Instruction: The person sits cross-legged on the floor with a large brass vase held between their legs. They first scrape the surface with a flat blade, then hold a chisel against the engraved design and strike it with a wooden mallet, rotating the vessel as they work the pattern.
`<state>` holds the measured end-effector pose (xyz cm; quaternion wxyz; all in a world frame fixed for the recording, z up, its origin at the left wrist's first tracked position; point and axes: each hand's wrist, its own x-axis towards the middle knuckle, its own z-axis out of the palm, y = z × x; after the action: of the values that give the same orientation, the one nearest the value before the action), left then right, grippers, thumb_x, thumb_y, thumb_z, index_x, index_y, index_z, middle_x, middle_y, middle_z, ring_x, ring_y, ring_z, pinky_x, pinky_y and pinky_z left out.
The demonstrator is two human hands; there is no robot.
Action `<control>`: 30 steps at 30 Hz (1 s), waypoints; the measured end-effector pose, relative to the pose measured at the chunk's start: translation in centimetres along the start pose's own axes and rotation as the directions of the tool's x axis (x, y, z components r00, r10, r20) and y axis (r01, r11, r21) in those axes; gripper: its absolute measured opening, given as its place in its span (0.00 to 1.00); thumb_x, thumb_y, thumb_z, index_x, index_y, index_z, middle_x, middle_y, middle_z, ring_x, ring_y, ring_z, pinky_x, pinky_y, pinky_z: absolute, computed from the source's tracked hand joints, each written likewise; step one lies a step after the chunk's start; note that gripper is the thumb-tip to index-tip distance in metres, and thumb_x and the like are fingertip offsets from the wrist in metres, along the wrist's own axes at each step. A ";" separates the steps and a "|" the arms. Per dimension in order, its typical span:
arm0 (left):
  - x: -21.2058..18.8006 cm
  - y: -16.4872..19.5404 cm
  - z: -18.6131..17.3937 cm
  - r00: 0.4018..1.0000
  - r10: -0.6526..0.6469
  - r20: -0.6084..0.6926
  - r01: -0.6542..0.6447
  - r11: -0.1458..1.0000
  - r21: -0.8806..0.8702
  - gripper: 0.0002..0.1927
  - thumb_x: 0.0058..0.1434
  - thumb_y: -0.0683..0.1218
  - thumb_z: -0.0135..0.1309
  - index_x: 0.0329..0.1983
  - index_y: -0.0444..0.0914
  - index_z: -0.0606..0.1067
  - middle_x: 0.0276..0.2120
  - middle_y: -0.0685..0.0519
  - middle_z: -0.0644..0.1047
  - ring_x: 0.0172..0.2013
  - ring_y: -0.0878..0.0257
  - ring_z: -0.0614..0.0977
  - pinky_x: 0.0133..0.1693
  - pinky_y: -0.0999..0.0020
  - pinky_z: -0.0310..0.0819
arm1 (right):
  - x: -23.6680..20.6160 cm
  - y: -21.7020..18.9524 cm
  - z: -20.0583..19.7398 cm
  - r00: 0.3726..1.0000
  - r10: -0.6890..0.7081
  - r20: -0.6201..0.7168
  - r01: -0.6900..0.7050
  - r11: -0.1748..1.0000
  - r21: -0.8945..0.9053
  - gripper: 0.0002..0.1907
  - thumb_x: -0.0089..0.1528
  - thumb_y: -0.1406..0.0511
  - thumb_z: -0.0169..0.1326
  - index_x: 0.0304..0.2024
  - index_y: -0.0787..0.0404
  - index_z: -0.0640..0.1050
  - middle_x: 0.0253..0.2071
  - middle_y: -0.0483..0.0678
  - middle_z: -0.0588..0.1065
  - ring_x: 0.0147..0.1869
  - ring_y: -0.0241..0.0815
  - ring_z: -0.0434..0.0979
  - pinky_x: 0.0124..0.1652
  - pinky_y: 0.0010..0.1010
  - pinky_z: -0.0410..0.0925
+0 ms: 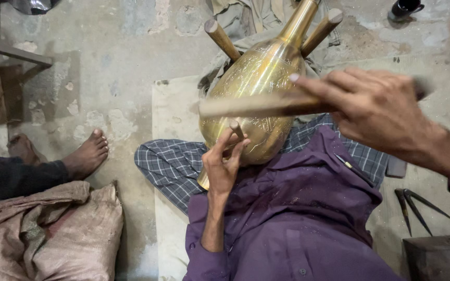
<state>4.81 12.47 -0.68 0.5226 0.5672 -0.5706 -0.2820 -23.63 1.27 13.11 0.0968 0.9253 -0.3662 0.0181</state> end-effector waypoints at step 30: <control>0.2 -0.6 -0.6 0.992 0.023 0.122 -0.016 0.998 -0.062 0.20 0.64 0.33 0.60 0.59 0.35 0.76 0.45 0.45 0.84 0.47 0.59 0.88 0.48 0.69 0.86 | -2.9 0.4 2.3 0.984 0.060 -0.167 -0.043 0.993 0.107 0.27 0.67 0.63 0.57 0.69 0.43 0.74 0.40 0.47 0.82 0.38 0.41 0.82 0.33 0.34 0.75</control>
<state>5.67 12.28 -1.00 0.5063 0.5269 -0.5983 -0.3287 -26.07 2.50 10.62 0.0794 0.9144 -0.3791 0.1181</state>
